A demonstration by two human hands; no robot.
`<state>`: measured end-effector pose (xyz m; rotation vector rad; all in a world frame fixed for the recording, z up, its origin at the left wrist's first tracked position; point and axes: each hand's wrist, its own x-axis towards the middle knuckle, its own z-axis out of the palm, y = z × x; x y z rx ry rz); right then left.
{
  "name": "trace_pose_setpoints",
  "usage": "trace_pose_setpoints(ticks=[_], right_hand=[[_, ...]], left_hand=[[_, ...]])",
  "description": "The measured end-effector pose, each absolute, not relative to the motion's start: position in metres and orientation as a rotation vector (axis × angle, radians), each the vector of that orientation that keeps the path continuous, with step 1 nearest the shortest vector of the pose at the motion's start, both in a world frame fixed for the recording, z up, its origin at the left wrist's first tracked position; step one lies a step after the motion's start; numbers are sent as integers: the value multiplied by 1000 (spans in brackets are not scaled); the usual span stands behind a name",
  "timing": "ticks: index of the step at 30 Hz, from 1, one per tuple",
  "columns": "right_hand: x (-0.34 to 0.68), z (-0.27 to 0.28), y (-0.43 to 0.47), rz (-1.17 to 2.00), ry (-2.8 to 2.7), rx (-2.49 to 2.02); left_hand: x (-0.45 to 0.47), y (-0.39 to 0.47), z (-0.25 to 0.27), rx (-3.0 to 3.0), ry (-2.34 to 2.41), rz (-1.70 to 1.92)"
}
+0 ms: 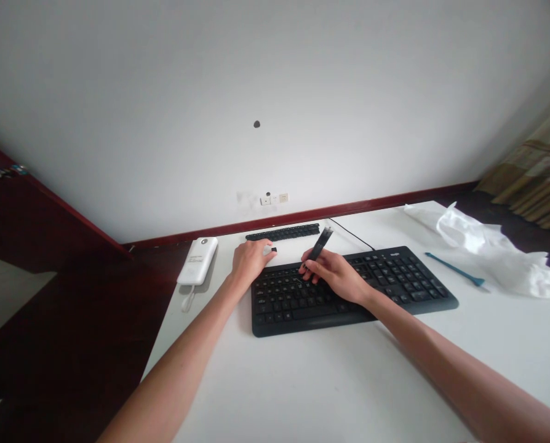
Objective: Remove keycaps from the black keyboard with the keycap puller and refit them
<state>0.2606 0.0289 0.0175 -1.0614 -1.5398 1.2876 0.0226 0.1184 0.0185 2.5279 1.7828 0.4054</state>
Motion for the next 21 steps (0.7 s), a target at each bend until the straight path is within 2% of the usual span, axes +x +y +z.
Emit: trace_pose_setpoints(ticks=[21], right_hand=[[259, 25, 24, 1212, -1642, -1123]], left_hand=[[19, 128, 17, 2485, 1830, 433]])
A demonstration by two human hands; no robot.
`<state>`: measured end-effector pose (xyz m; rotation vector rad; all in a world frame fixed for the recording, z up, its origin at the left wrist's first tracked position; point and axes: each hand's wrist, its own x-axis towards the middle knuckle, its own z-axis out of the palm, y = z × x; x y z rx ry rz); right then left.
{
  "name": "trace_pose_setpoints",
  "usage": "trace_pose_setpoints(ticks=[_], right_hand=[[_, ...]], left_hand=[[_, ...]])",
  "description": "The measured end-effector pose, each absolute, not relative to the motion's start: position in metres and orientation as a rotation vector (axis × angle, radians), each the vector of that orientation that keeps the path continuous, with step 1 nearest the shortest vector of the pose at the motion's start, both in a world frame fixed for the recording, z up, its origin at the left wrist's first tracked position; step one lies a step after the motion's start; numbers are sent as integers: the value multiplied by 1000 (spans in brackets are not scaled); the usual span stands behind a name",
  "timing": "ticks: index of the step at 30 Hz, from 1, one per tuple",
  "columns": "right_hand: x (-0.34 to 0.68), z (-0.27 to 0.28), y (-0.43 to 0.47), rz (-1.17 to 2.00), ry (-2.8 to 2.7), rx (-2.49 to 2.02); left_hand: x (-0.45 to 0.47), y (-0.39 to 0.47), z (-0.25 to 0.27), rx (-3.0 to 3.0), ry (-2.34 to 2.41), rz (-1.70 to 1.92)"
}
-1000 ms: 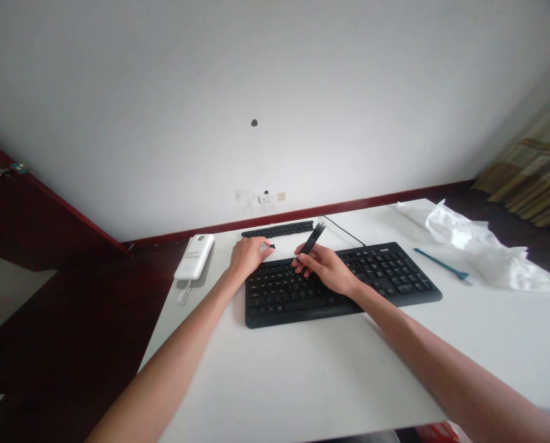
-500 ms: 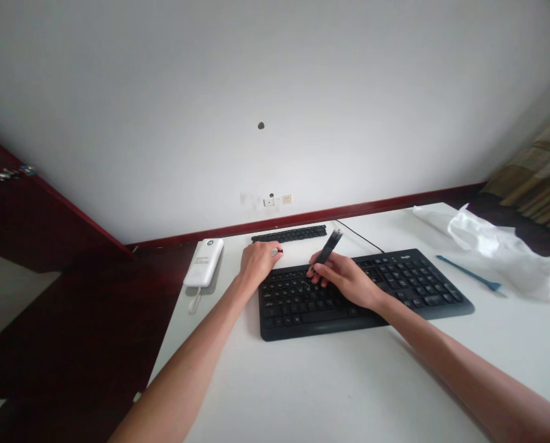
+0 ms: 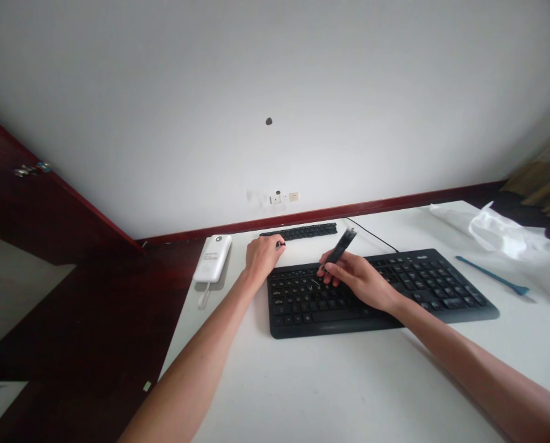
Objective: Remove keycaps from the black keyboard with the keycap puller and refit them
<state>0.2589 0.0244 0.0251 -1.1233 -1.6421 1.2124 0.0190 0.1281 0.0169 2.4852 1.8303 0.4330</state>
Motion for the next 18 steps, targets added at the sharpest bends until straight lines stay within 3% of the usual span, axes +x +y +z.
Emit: trace_pose_setpoints(ticks=[18], right_hand=[[258, 22, 25, 1206, -1611, -1124]], left_hand=[[20, 128, 14, 2438, 1863, 433]])
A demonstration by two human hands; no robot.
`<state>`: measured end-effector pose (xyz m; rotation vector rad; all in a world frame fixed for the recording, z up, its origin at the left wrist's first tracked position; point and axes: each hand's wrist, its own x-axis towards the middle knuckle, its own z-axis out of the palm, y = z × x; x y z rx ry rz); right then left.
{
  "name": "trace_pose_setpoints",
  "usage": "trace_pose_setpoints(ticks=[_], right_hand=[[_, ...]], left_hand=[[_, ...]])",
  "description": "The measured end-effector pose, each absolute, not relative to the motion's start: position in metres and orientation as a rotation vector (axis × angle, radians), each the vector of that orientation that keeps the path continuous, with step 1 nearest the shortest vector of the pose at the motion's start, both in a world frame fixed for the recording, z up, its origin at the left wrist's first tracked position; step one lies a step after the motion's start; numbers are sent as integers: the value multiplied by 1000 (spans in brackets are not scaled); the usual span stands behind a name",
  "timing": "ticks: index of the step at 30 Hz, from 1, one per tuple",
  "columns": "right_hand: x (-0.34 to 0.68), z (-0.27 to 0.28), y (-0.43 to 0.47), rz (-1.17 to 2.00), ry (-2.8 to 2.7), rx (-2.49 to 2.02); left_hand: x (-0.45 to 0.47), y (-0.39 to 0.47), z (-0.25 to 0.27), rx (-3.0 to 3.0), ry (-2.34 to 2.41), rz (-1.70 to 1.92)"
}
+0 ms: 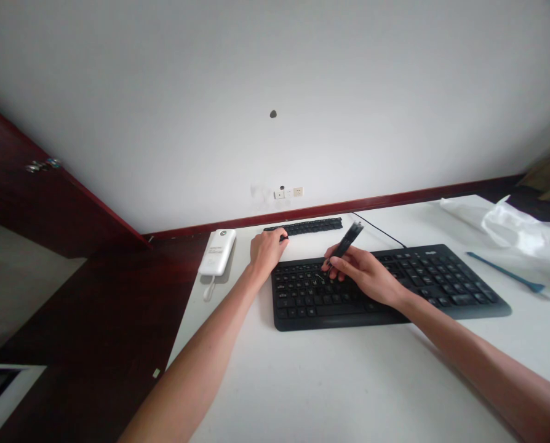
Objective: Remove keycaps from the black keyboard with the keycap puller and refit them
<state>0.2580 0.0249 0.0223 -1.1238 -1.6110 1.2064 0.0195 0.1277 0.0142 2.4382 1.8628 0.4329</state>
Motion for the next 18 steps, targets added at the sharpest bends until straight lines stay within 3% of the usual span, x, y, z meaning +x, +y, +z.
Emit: trace_pose_setpoints(ticks=[18], right_hand=[[260, 21, 28, 1212, -1587, -1116]], left_hand=[[24, 124, 26, 2443, 1870, 405]])
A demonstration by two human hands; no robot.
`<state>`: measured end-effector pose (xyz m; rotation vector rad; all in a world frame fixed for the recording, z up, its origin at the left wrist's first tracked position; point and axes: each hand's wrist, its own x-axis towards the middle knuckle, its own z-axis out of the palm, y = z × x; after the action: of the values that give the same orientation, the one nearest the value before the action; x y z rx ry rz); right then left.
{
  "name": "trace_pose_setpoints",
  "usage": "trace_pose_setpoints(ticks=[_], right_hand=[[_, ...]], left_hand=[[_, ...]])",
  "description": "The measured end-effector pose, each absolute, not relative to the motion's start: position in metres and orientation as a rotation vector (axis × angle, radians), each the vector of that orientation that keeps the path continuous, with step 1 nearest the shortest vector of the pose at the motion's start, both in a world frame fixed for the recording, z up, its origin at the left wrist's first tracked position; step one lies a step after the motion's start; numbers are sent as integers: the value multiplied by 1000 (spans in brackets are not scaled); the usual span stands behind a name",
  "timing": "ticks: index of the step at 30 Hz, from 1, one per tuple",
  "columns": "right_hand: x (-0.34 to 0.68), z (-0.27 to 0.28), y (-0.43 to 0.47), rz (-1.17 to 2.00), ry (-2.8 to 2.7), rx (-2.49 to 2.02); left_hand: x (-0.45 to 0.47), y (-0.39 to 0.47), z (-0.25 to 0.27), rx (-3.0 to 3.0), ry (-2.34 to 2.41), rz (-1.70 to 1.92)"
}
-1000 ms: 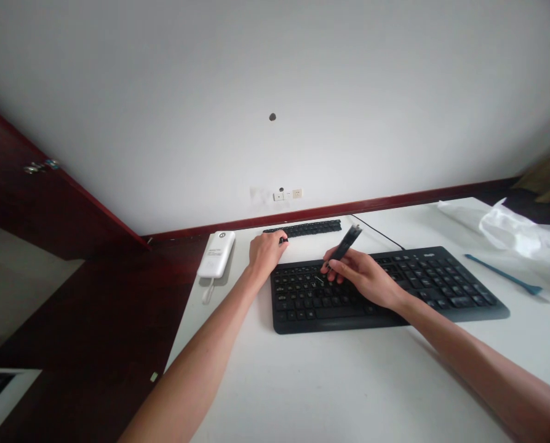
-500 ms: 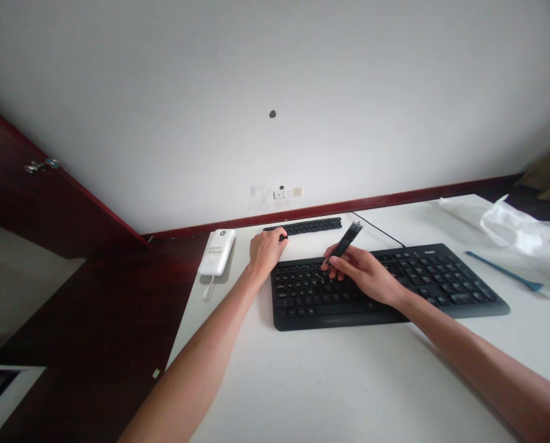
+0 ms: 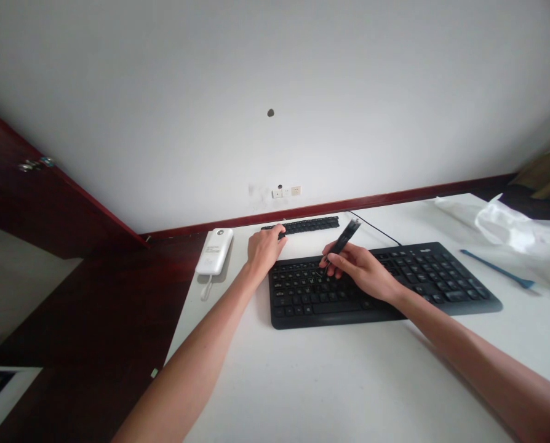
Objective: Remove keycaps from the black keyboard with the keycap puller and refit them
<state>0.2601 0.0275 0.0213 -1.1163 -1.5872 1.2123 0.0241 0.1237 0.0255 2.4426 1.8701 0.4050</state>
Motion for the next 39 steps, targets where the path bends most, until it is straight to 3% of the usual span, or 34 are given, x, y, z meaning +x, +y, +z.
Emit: trace_pose_setpoints(ticks=[11, 17, 26, 33, 39], right_hand=[[263, 18, 31, 1045, -1463, -1135], [263, 18, 31, 1035, -1479, -1126], [263, 19, 30, 1045, -1483, -1122], [267, 16, 34, 901, -1365, -1129], [270, 15, 37, 854, -1354, -1175]], left_hand=[[48, 67, 93, 2593, 1194, 105], [63, 50, 90, 2661, 1206, -156], [69, 43, 89, 2737, 1185, -214], [50, 67, 94, 2691, 1250, -107], [26, 113, 65, 2657, 1565, 76]])
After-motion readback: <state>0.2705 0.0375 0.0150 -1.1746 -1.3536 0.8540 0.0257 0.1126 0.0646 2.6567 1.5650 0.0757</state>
